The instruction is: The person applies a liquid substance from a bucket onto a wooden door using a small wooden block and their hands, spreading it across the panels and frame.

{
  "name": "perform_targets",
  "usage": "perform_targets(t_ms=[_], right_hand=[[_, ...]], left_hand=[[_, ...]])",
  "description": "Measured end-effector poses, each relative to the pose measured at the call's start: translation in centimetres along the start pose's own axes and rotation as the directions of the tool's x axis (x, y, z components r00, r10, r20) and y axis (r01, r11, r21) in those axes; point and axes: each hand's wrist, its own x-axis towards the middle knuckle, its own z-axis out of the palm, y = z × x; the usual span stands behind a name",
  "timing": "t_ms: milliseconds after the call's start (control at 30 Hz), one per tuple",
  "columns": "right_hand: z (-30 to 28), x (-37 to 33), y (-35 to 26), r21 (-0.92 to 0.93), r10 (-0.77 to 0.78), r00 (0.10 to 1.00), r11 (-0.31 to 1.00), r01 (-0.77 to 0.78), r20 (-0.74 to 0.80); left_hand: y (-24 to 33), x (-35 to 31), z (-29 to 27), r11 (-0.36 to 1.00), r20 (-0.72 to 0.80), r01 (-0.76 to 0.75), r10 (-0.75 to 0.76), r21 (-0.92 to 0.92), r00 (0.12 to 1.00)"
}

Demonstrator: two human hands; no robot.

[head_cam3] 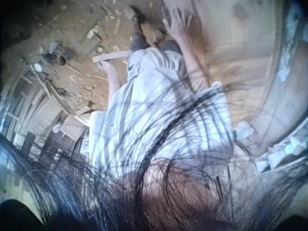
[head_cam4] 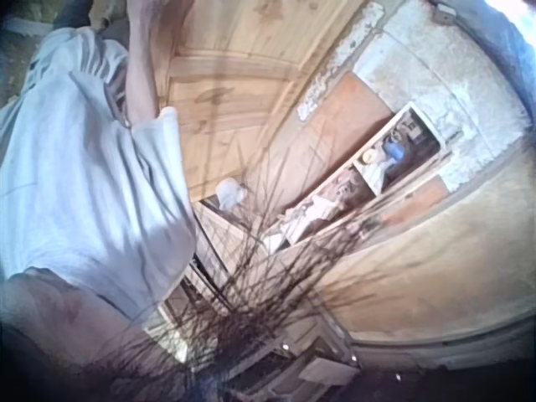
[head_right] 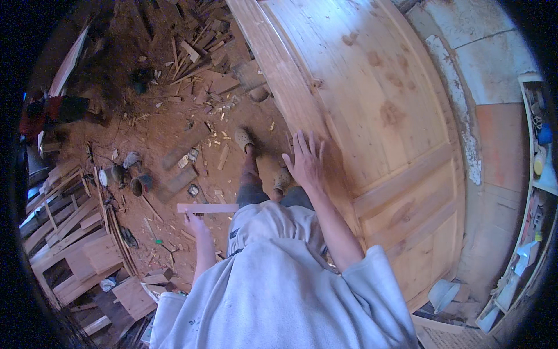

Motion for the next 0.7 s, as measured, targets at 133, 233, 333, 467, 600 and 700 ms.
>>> perform_targets(t_ms=[133,233,333,467,600,700], right_hand=[[0.0,3.9,-0.9,0.062,0.051,0.997,0.997,-0.047,-0.063],[-0.8,4.2,-1.3,0.042,0.091,0.988,0.995,-0.087,-0.121],[-3.7,0.1,-3.4,0.277,0.052,0.981,0.961,0.002,-0.185],[-4.2,-6.4,-4.4,0.493,-0.137,0.984,0.852,0.177,-0.117],[-4.6,-9.4,-0.8,0.453,-0.043,0.995,0.888,0.080,-0.090],[-4.3,-12.0,3.5,0.375,-0.011,0.999,0.927,0.029,-0.051]], left_hand=[[0.3,-0.1,0.5,0.999,0.043,-0.031,0.030,0.015,0.999],[2.0,-2.1,3.4,0.953,0.192,-0.217,0.177,0.213,0.965],[3.9,-5.2,7.4,0.805,0.446,-0.464,0.284,0.370,0.849],[7.2,-14.6,15.1,0.923,0.576,-0.361,0.224,0.133,0.786],[3.9,-17.6,17.6,0.989,0.666,-0.112,0.021,0.094,0.745],[-1.0,-17.2,18.1,0.975,0.687,-0.028,-0.135,0.221,0.714]])
